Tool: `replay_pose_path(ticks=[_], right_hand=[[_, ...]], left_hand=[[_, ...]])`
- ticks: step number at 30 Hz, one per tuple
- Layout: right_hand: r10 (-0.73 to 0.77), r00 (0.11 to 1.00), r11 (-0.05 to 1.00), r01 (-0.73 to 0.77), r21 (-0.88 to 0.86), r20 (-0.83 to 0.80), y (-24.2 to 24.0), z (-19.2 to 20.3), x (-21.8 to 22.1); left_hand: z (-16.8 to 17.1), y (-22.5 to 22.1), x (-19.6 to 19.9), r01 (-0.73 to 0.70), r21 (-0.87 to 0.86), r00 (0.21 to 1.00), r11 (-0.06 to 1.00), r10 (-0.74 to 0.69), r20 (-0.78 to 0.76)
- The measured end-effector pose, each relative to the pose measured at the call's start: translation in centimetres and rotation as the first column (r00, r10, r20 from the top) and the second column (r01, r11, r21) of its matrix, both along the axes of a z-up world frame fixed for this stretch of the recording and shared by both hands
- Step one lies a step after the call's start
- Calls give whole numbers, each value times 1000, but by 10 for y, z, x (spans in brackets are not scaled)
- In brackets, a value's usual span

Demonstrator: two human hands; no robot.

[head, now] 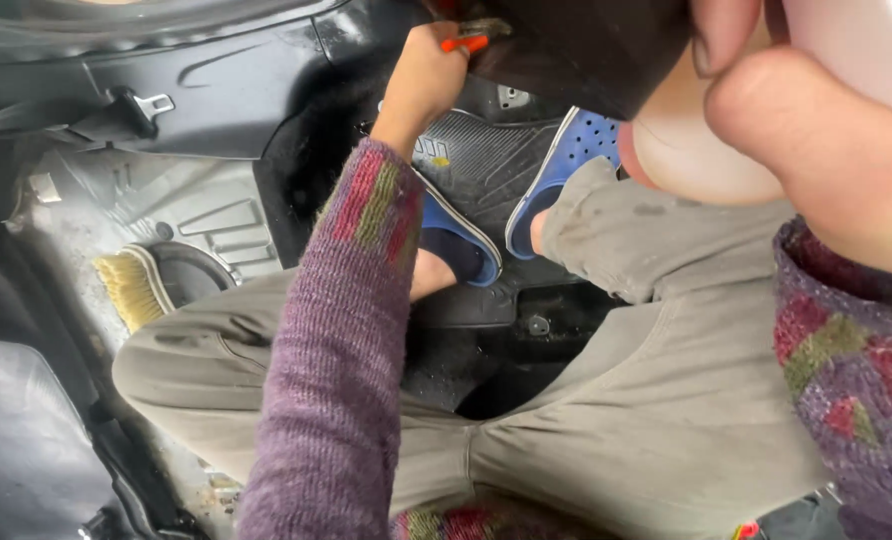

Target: Clean the plastic trim and pillars of a car interior using a brush and spray cleaner.

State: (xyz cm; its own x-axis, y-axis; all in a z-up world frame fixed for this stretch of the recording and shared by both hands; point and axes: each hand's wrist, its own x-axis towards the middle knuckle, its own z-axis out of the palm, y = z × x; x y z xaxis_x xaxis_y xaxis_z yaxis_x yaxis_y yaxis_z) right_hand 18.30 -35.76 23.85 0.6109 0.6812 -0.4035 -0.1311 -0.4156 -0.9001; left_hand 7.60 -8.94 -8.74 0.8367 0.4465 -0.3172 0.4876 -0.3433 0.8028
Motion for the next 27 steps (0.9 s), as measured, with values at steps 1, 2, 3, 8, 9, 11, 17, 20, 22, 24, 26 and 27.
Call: replay_pose_path(ticks=[1,2,3,8,9,11,17,20,22,24,26,27], right_hand=[[8,1000,1000,-8,6,9,19,8,-14],[23,999,999,-24,32,32,8,-2,-5],[72,992,995,-78,61,105,-1,-14,5],[159,959,986,-164,3,237,-18,-39,14],[162,958,987,-158,-36,236,-16,-37,13],[188,946,982,-184,-39,263,-3,-36,17],[86,964,996,-81,-32,250,1,-24,5],[71,975,997,-64,-39,212,5,-19,-3],[11,974,1000,-11,0,227,12,-15,1],[-17,986,999,12,34,165,12,-9,4],[-21,996,998,15,66,84,15,2,0],[-48,997,998,46,33,64,19,11,-3]], left_hand=[[30,2,9,-41,-72,990,997,31,-138],[29,20,-4,-55,-47,992,997,50,-114],[26,38,-16,-45,125,998,991,50,-43],[-32,74,-33,42,273,995,961,-17,-95],[-44,75,-37,78,267,989,961,-40,-143],[-49,79,-36,74,300,985,951,-23,-173],[64,14,14,-79,-303,987,950,31,-160],[43,10,7,-124,-417,985,900,61,-161],[17,25,11,-172,-470,971,866,69,-229],[26,29,11,-195,-455,968,869,96,-232],[21,28,-17,-246,-438,957,865,144,-253],[13,32,-38,-76,-147,997,986,78,3]])
